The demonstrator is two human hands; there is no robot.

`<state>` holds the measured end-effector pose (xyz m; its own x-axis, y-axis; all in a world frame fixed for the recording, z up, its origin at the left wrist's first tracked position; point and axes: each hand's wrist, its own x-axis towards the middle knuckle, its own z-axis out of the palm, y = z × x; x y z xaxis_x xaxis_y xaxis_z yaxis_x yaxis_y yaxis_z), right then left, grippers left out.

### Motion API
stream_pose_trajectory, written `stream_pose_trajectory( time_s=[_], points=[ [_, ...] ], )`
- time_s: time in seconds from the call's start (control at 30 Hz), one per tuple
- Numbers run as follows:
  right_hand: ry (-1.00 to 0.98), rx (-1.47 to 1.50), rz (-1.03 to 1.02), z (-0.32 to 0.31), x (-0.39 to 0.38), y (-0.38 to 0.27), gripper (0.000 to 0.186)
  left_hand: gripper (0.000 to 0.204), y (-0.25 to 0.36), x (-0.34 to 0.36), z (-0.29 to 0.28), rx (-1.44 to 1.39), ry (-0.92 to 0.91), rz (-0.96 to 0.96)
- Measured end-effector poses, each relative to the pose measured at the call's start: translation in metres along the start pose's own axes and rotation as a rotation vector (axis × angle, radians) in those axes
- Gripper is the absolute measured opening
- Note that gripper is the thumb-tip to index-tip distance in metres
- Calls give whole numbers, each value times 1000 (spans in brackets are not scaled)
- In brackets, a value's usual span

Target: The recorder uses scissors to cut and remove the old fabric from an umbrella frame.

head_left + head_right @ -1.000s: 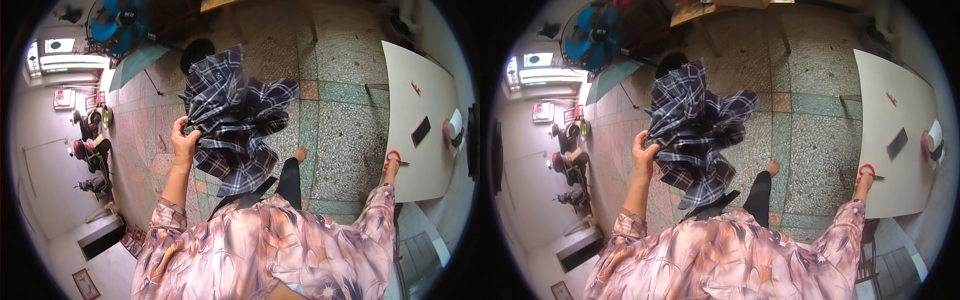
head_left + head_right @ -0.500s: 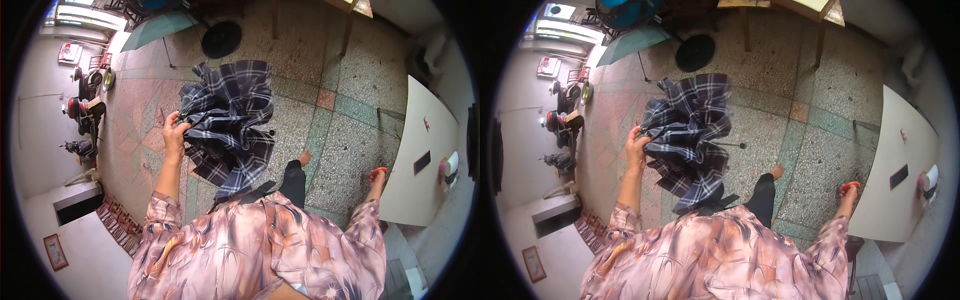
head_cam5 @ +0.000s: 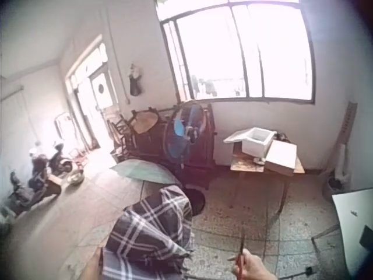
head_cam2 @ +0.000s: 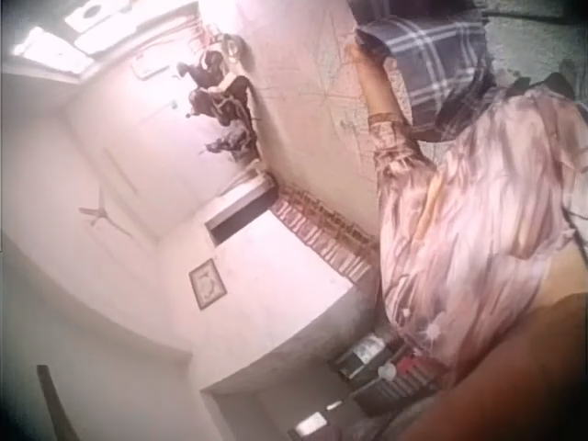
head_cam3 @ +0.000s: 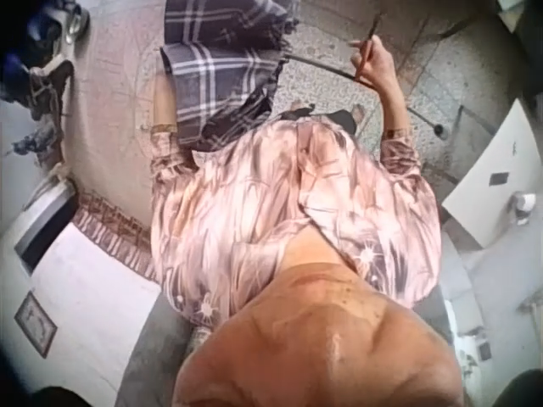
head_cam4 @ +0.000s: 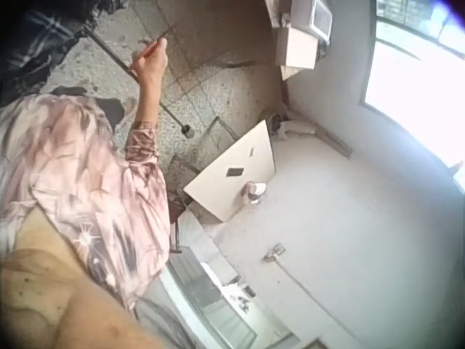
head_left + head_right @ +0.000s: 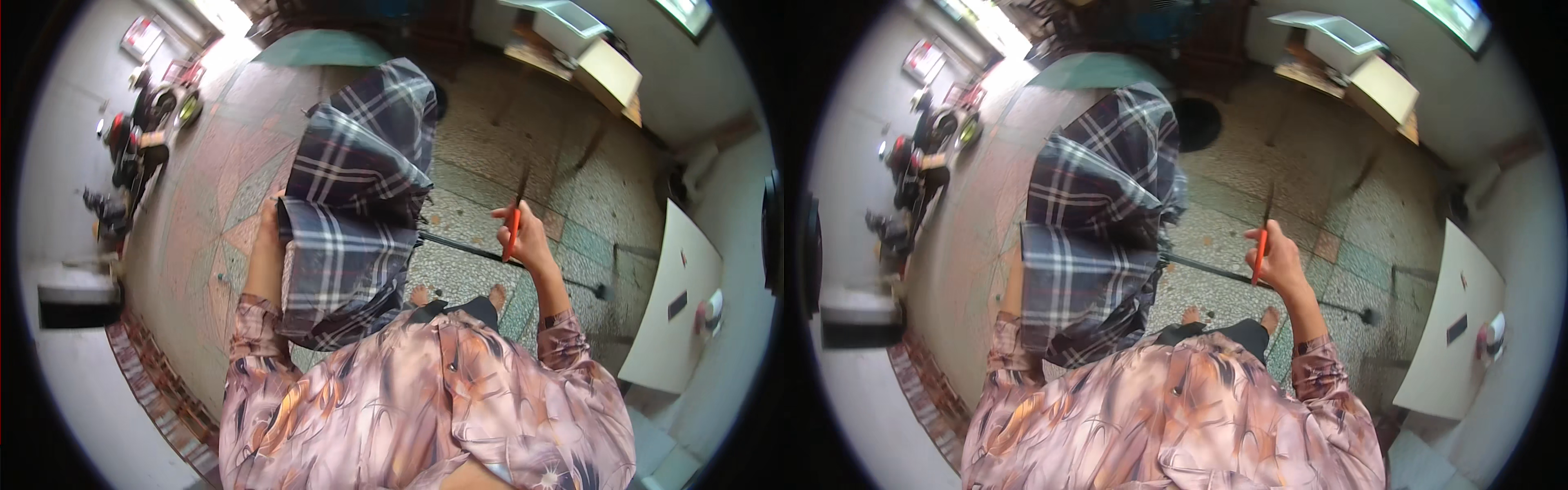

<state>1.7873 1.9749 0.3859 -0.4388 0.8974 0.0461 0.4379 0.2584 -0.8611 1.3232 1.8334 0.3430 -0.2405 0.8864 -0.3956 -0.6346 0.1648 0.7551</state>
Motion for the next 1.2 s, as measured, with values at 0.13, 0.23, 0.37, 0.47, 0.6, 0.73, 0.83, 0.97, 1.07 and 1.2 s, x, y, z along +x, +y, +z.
stream_pose_trajectory(
  time_s=[0.13,0.23,0.37,0.47,0.6,0.73,0.83,0.97,1.07,1.2],
  points=[
    [-738,574,274,31,28,-31,20,44,-6,-1,3,64,184,57],
    [-1001,561,442,55,23,-21,23,46,-1,-9,1,125,290,66],
    [-1122,502,514,75,8,-29,20,49,-4,-29,-7,239,401,67],
    [-1102,560,573,70,41,-57,20,51,-7,-43,-9,318,521,96],
    [-1077,289,319,94,88,-43,24,53,-4,-45,-1,447,614,97],
    [-953,-184,90,109,118,-68,26,62,13,-63,-7,339,693,168],
    [-1009,-164,82,119,150,-68,29,73,42,-55,18,234,701,255],
    [-1018,-205,97,134,178,-74,30,65,62,-41,68,542,515,172],
    [-1064,-12,243,146,183,-55,29,52,28,-52,58,211,648,392],
    [-1075,132,472,160,211,-57,20,41,35,-52,47,-182,581,532]
  ],
)
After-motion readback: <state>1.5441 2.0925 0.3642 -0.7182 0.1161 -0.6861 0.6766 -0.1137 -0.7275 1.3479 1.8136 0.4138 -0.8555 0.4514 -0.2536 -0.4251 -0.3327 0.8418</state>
